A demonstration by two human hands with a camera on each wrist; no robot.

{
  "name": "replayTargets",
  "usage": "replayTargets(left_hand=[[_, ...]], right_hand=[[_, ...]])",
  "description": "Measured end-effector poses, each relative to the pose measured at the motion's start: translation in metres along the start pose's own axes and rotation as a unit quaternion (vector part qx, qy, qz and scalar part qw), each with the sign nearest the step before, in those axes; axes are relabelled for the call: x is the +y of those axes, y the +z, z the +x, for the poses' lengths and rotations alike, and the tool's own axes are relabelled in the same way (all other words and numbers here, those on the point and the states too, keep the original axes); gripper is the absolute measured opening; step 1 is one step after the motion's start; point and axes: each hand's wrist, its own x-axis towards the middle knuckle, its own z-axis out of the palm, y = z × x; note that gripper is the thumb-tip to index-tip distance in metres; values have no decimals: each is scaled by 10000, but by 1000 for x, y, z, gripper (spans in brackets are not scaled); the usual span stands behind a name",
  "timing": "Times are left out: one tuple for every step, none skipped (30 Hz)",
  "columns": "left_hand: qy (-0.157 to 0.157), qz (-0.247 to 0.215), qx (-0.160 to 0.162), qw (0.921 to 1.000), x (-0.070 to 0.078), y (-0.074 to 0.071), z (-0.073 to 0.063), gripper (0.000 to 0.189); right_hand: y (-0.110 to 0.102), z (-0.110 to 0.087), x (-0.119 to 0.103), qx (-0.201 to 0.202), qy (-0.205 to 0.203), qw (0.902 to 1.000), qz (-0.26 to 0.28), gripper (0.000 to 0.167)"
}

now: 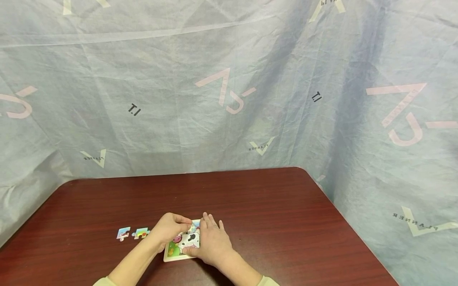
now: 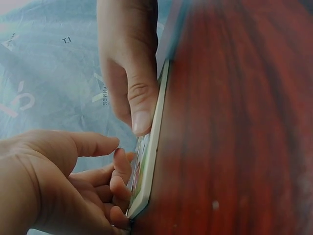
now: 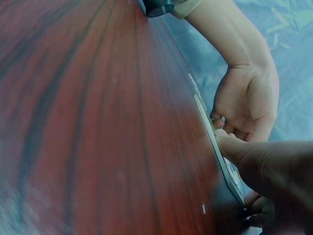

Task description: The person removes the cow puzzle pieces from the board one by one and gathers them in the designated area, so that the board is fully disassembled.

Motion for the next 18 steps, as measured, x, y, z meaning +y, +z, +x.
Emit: replayTargets(left_hand=[[15,-34,3,10000,0,0,0,18],[35,-58,13,10000,0,0,0,18],[41,-87,26,10000,0,0,0,17],[69,-101,35,9999,1,0,0,17],[96,-106,36,9999,1,0,0,17],[130,-82,45,9999,1,0,0,17],[157,-44,46,9999,1,0,0,17],[172,-16,57,9998,0,1,0,17],[188,1,54,9998,0,1,0,17],[204,23,54,9998,0,1,0,16],[211,27,47,9998,0,1,0,16],[240,35,41,9997,-1,1,0,16],[253,38,33,9997,-1,2,0,16],[289,61,34,9996,-1,2,0,16],[341,103,35,9994,-2,3,0,16],[402,155,48,9991,-2,3,0,16],[457,183,58,9988,-2,4,0,16],[524,223,79,9983,-2,5,0,16]], right_hand=[[0,0,0,10,-1,10000,4,101],[0,0,0,19,-2,10000,6,101],[0,0,0,26,-3,10000,9,101],[0,0,0,33,-4,10000,-9,101],[0,0,0,48,-8,10000,-10,101],[0,0,0,49,-7,10000,-10,101],[0,0,0,55,-14,10000,-11,100],[1,0,0,49,-13,10000,-19,100],[1,0,0,50,-17,10000,-36,100],[1,0,0,47,-16,10000,-46,100],[1,0,0,42,-11,10000,-39,100],[2,0,0,42,-12,10000,-53,100],[2,0,0,43,-14,10000,-56,100],[2,-1,0,50,-20,10000,-61,100],[2,-1,0,61,-30,10000,-65,100],[1,-1,0,73,-41,10000,-47,100],[1,-1,0,78,-51,9999,-50,100],[1,-1,0,74,-58,9999,-54,100]])
